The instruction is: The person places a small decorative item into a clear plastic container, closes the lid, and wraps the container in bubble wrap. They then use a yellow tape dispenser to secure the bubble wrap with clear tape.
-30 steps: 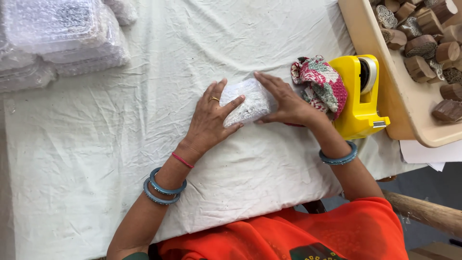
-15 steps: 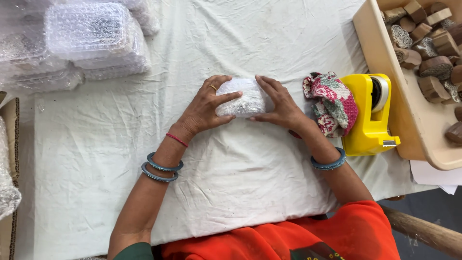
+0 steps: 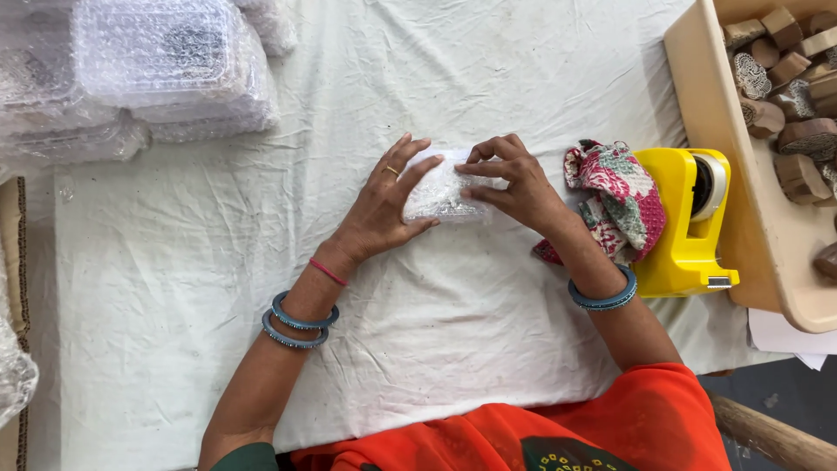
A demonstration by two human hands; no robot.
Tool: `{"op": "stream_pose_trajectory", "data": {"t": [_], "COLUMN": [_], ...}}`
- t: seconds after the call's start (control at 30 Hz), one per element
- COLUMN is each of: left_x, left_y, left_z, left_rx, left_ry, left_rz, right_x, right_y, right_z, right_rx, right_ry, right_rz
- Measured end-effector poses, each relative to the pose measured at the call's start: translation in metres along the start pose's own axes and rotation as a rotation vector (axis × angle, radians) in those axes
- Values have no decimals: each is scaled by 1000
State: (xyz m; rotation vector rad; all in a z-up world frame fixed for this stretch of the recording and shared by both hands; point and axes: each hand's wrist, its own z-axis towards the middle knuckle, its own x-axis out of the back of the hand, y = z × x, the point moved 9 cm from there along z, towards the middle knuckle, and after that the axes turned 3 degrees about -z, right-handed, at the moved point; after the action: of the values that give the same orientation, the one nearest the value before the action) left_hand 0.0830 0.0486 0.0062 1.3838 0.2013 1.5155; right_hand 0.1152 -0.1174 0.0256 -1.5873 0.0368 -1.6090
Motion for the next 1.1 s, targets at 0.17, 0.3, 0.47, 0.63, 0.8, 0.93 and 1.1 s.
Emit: {"op": "stream_pose_trajectory", "data": {"t": [0.17,0.3,0.47,0.63,0.8,0.93,1.1], "left_x": [-14,-16,-20,-22,-24,-21,-22], "left_y": [18,24,26,25,21,20,16], "left_z": [-12,-16,-17,-19,-18,-16,-18], "left_rx": [-39,-58,-100,-109,-100,-90,-86], "left_ry": [1,34,42,41,49,34,32], "left_rz": [242,358,487,493,460,425,363], "right_x": [0,4,1,-3,24,27,8], "right_y": [-11,-24,-32,35,42,-9,-20], "right_z": [2,11,15,-6,-29,-27,-23], "right_rx": [-24,-4,5,-140,-250,-31,29], "right_ry": [-33,-69,-116,-1,156,151,92], "right_rz": [-97,-294,-453,220,277,6,-133]}}
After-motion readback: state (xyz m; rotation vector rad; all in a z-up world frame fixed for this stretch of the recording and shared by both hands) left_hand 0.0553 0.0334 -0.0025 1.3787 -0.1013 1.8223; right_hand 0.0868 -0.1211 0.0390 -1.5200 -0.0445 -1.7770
